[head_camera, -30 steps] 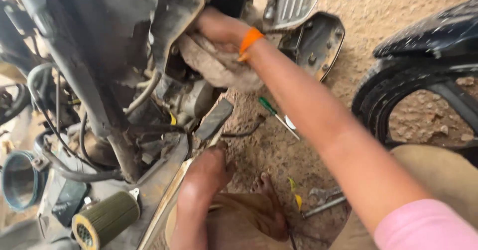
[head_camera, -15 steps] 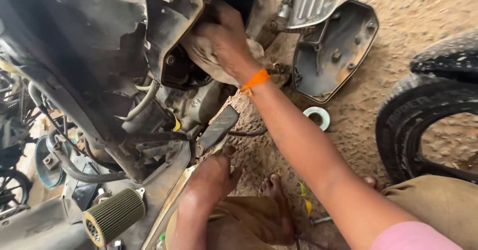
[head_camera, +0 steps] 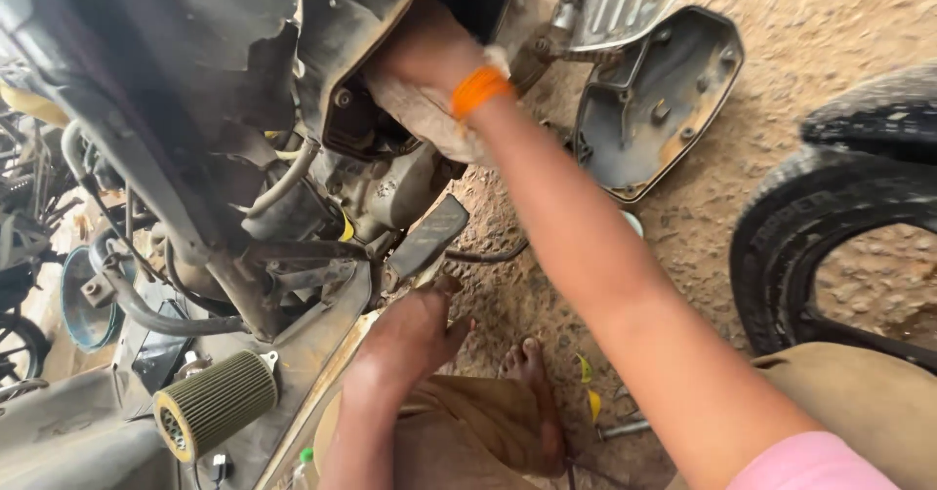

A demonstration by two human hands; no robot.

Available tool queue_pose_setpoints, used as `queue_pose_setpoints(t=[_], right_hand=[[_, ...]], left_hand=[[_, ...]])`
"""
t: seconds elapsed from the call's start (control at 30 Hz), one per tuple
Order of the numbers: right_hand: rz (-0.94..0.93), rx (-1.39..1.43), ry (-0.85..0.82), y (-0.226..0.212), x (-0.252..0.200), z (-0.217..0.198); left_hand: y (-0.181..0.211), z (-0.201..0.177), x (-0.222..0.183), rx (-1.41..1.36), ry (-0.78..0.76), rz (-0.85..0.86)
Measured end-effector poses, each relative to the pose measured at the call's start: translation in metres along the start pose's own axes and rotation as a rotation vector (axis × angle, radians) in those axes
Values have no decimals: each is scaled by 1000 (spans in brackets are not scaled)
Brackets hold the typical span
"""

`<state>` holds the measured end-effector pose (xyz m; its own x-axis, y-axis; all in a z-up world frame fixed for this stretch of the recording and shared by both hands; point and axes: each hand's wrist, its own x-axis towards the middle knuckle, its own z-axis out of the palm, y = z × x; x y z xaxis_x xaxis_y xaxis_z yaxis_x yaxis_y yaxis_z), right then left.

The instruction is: Cleaning and assembling motorcycle engine and air intake components.

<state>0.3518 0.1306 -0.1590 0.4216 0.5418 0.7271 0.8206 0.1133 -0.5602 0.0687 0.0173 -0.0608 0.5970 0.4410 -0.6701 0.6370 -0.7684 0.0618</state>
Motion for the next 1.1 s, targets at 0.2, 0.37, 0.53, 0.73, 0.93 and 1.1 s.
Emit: queue_pose_setpoints(t=[0.2,0.37,0.53,0.73,0.93,1.1], right_hand=[[353,150,-714,-32,-6,-104],[238,204,22,-18,-20,-38],[203,-90,49,-30,-46,36],[108,-161,-42,-77,-35,-42],[263,225,-138,-42,-20,-53],[457,307,156,-32,-9,-22]], left_hand=[[4,1,-10,15,-7,40],[-1,-1,-16,22,-17,31],[-7,-5,-18,18,8,37],[-11,13,-27,42,34,139],[9,0,-39,-24,86,200],[1,7,-45,-16,75,166]])
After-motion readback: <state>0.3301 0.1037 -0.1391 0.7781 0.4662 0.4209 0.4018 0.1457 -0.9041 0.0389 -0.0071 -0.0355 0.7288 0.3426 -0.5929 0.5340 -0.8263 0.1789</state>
